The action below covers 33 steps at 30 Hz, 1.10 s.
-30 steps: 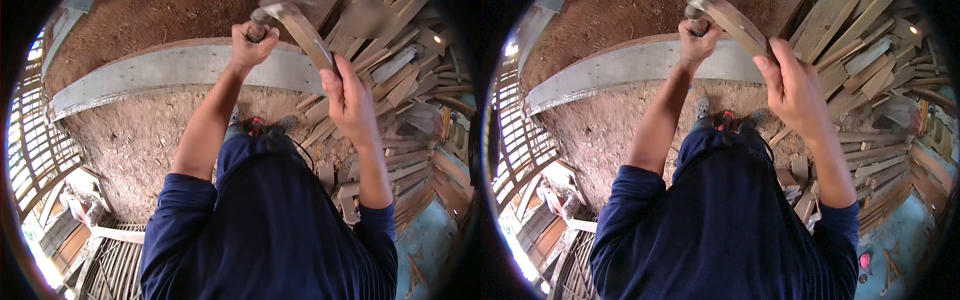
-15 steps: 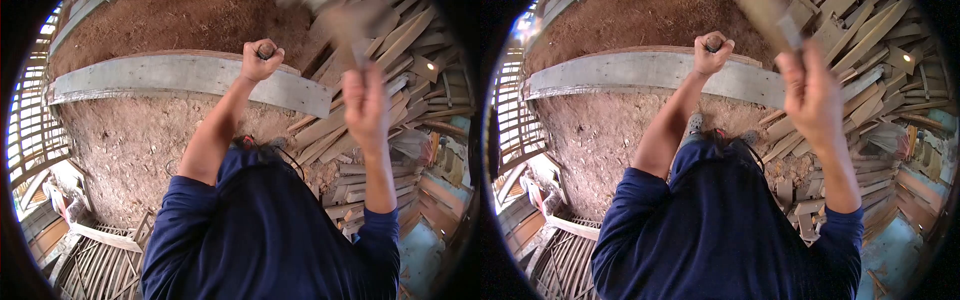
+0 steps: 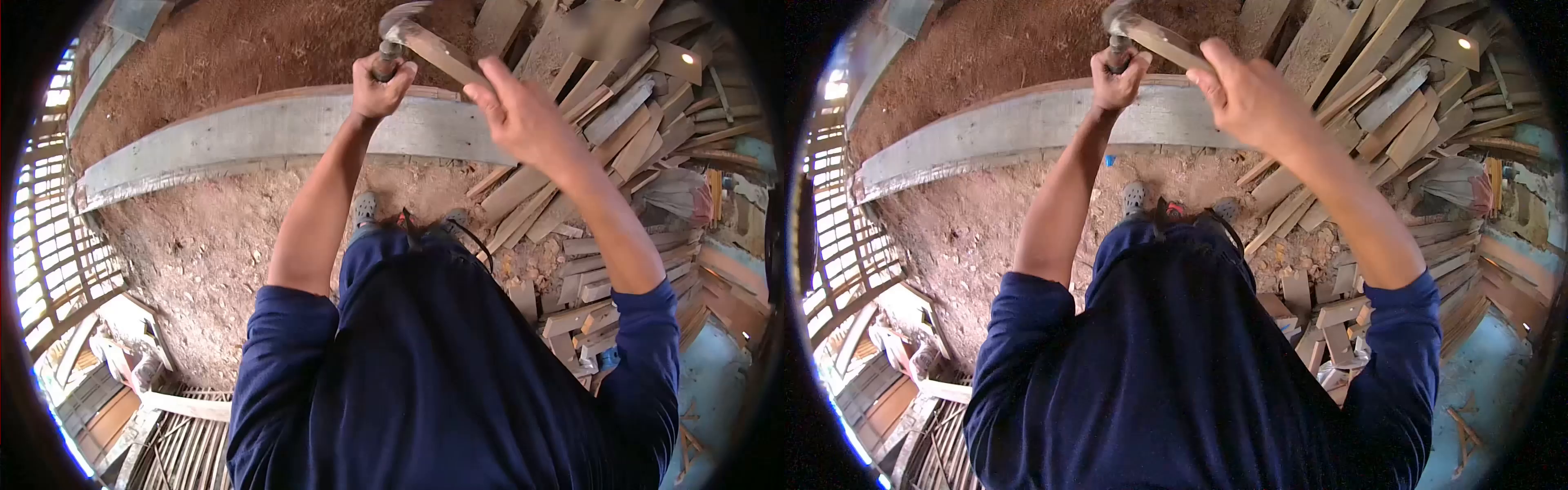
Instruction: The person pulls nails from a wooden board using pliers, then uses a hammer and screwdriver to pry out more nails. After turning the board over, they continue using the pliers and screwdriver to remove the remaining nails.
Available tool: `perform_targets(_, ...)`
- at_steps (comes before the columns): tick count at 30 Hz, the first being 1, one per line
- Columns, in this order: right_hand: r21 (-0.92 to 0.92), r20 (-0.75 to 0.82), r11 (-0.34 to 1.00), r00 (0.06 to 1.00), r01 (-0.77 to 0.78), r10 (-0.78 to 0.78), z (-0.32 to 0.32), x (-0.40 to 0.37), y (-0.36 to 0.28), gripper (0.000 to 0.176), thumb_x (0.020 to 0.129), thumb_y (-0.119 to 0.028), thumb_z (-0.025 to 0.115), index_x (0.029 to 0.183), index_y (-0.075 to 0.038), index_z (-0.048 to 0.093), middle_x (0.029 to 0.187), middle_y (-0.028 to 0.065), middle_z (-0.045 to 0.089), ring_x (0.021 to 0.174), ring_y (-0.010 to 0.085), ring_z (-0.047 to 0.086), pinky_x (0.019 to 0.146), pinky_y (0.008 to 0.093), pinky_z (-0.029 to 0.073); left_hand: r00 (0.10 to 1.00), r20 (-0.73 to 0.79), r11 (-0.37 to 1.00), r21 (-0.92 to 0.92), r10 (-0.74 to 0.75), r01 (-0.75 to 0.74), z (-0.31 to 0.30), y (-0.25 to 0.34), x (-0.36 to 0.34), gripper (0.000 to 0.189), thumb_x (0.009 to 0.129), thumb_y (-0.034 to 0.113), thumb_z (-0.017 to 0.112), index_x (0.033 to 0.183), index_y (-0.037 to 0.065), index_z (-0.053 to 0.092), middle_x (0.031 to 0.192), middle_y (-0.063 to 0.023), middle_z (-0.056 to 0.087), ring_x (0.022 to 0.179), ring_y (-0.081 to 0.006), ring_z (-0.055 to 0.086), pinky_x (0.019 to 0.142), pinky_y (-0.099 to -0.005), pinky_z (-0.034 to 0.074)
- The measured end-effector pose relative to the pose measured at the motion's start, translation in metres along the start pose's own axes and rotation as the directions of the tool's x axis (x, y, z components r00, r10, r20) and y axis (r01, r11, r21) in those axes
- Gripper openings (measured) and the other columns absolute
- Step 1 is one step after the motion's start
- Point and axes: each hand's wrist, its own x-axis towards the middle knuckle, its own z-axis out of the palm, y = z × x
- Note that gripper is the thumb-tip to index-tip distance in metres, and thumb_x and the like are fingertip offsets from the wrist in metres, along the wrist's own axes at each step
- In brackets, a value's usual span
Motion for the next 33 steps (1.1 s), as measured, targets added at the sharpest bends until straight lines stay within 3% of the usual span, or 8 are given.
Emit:
perform_targets(2, 0.023, 0.166, 0.994, 0.981, -0.106, 0.1, -0.006, 0.01, 0.0, 0.026, 0.104, -0.034, 0.057, 0.116, -0.012, 0.052, 0.065, 0.0194, 0.059, 0.055, 0.035, 0.064, 0.048, 0.0459, 0.048, 1.0, 0.0, 1.0, 0.002, -0.015, 0.015, -0.004, -0.005, 0.004, 0.026, 0.086, 0.006, 0.07, 0.065, 0.003, 0.055, 0.06, 0.0069, 0.049, 0.059, -0.0031, 0.044, 0.052, -0.0251, 0.038)
perform_targets(5, 0.225, -0.418, 0.967, 0.908, 0.117, -0.012, -0.005, 0.015, -0.01, 0.03, 0.104, -0.039, 0.056, 0.105, -0.009, 0.054, 0.058, 0.017, 0.056, 0.052, 0.0347, 0.062, 0.047, 0.0447, 0.047, 0.999, 0.002, 0.998, 0.05, -0.05, 0.05, -0.001, -0.004, -0.002, 0.028, 0.085, 0.005, 0.07, 0.063, 0.004, 0.054, 0.06, 0.0074, 0.047, 0.059, -0.003, 0.043, 0.051, -0.0255, 0.036)
perform_targets(7, 0.036, -0.271, 0.988, 0.953, 0.149, -0.134, 0.011, 0.004, 0.009, 0.029, 0.104, -0.037, 0.057, 0.105, -0.008, 0.054, 0.059, 0.014, 0.057, 0.049, 0.0286, 0.061, 0.046, 0.0415, 0.046, 1.0, -0.012, 1.0, 0.001, -0.02, 0.02, 0.0, -0.006, -0.002, 0.029, 0.086, 0.005, 0.069, 0.062, 0.003, 0.052, 0.059, 0.0075, 0.046, 0.058, -0.0028, 0.042, 0.05, -0.0256, 0.034)
perform_targets(9, 0.021, 0.153, 0.991, 0.98, -0.134, 0.129, 0.002, 0.001, 0.011, 0.029, 0.104, -0.035, 0.058, 0.102, -0.007, 0.054, 0.06, 0.0128, 0.059, 0.05, 0.0236, 0.062, 0.046, 0.0405, 0.047, 0.999, 0.02, 0.998, 0.047, 0.031, -0.032, -0.004, -0.011, 0.009, 0.029, 0.086, 0.006, 0.069, 0.062, 0.003, 0.053, 0.057, 0.0075, 0.046, 0.057, -0.0028, 0.041, 0.05, -0.0257, 0.033)
perform_targets(15, 0.441, -0.306, 0.891, 0.915, -0.108, 0.262, -0.017, -0.01, -0.002, 0.033, 0.11, -0.037, 0.044, 0.11, -0.005, 0.052, 0.071, 0.0007, 0.058, 0.052, 0.0054, 0.047, 0.045, 0.0212, 0.037, 0.932, 0.203, 0.94, -0.102, -0.3, 0.325, -0.012, 0.01, 0.008, 0.029, 0.09, 0.008, 0.067, 0.065, 0.006, 0.055, 0.057, 0.0013, 0.053, 0.052, -0.0053, 0.044, 0.048, -0.0258, 0.033)
perform_targets(21, 0.349, -0.032, 0.739, 0.781, -0.576, 0.623, 0.113, -0.042, 0.041, 0.038, 0.109, -0.029, 0.043, 0.11, 0.007, 0.054, 0.077, 0.0185, 0.066, 0.06, 0.0264, 0.064, 0.055, 0.0403, 0.052, 0.93, 0.093, 0.925, -0.108, -0.355, 0.364, -0.002, 0.007, 0.016, 0.022, 0.088, 0.008, 0.066, 0.067, 0.004, 0.06, 0.056, 0.0013, 0.05, 0.05, -0.006, 0.042, 0.046, -0.0252, 0.031)
perform_targets(24, 0.244, -0.285, 0.875, 0.832, -0.418, 0.476, 0.183, -0.06, 0.062, 0.042, 0.108, -0.028, 0.043, 0.123, 0.01, 0.053, 0.09, 0.0286, 0.066, 0.079, 0.041, 0.068, 0.069, 0.0481, 0.054, 0.895, 0.04, 0.88, -0.164, -0.445, 0.445, 0.003, 0.007, 0.02, 0.029, 0.084, 0.007, 0.069, 0.062, 0.008, 0.05, 0.059, 0.0024, 0.05, 0.052, -0.0063, 0.043, 0.047, -0.0271, 0.03)
perform_targets(33, 0.401, -0.19, 0.803, 0.818, -0.44, 0.543, 0.189, -0.071, 0.068, 0.043, 0.108, -0.025, 0.047, 0.132, 0.01, 0.047, 0.12, 0.0385, 0.06, 0.1, 0.0538, 0.063, 0.081, 0.0519, 0.054, 0.696, -0.186, 0.714, -0.055, -0.694, 0.697, 0.006, -0.043, 0.064, 0.019, 0.084, 0.017, 0.069, 0.077, 0.006, 0.054, 0.066, -0.0026, 0.056, 0.053, -0.0095, 0.049, 0.047, -0.03, 0.039)
